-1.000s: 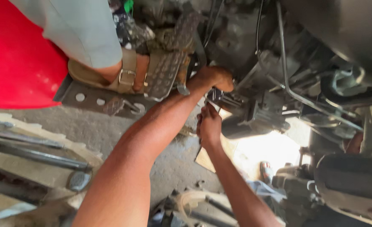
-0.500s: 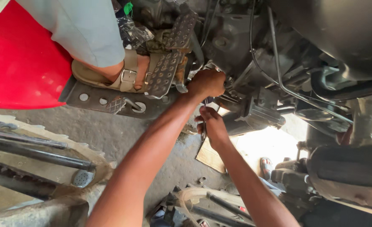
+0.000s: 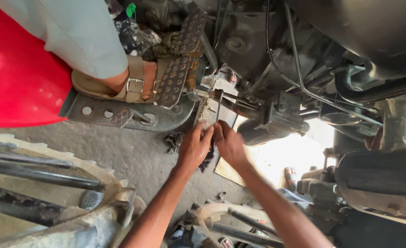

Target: The person performs maintenance on mechanical components of a large vehicle, using a wrench to loosen or tighten bolts and handling small mechanical parts and a cloth.

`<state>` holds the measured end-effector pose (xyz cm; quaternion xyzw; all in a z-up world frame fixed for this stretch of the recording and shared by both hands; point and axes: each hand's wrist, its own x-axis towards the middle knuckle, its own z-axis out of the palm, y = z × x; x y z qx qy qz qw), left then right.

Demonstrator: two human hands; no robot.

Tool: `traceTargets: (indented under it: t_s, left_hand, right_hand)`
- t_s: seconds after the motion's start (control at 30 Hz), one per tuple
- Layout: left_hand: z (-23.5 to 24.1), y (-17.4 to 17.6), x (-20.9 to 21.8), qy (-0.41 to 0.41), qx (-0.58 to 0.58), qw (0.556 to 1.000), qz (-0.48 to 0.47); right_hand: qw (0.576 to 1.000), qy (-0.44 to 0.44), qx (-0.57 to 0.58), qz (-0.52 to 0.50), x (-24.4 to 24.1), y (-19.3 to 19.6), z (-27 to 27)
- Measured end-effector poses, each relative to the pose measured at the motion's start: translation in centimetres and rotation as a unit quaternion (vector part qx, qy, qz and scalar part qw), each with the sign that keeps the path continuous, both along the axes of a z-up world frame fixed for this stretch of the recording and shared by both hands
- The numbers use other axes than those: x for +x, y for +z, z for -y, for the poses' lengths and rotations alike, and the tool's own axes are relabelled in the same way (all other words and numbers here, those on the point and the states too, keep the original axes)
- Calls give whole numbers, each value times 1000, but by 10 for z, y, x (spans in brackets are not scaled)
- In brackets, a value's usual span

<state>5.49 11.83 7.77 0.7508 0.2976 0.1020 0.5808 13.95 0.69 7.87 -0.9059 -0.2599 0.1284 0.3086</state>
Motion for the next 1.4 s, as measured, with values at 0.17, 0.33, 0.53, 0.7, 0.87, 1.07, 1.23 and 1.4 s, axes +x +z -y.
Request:
traceTargets:
  t_s: [0.17, 0.33, 0.53, 0.7, 0.87, 1.07, 1.23, 1.4]
  left_hand:
    - [20, -21, 14, -74, -329, 939, 62]
    - [23, -37, 26, -79, -208, 974, 31]
    - [-12, -60, 8, -60, -284, 955, 64]
    - [90, -43, 36, 37, -282, 958, 45]
    - [88, -37, 43, -5, -286, 958, 35]
    - [-22, -63, 0, -19, -229, 964, -130]
    - [89, -102, 47, -15, -447, 891, 76]
    - [118, -105, 92, -7, -469, 880, 75]
  right_hand:
    - [976, 110, -97, 163, 32, 89, -4]
    - [967, 178, -25, 179, 105, 70, -39]
    - [945, 180, -258, 91, 144, 15, -45]
    - [954, 163, -241, 71, 145, 9, -45]
    - [946, 169, -243, 129, 151, 0, -47]
    - [949, 118, -245, 160, 143, -4, -38]
    - [923, 161, -216, 274, 120, 0, -11]
    - [946, 152, -223, 179, 93, 52, -17]
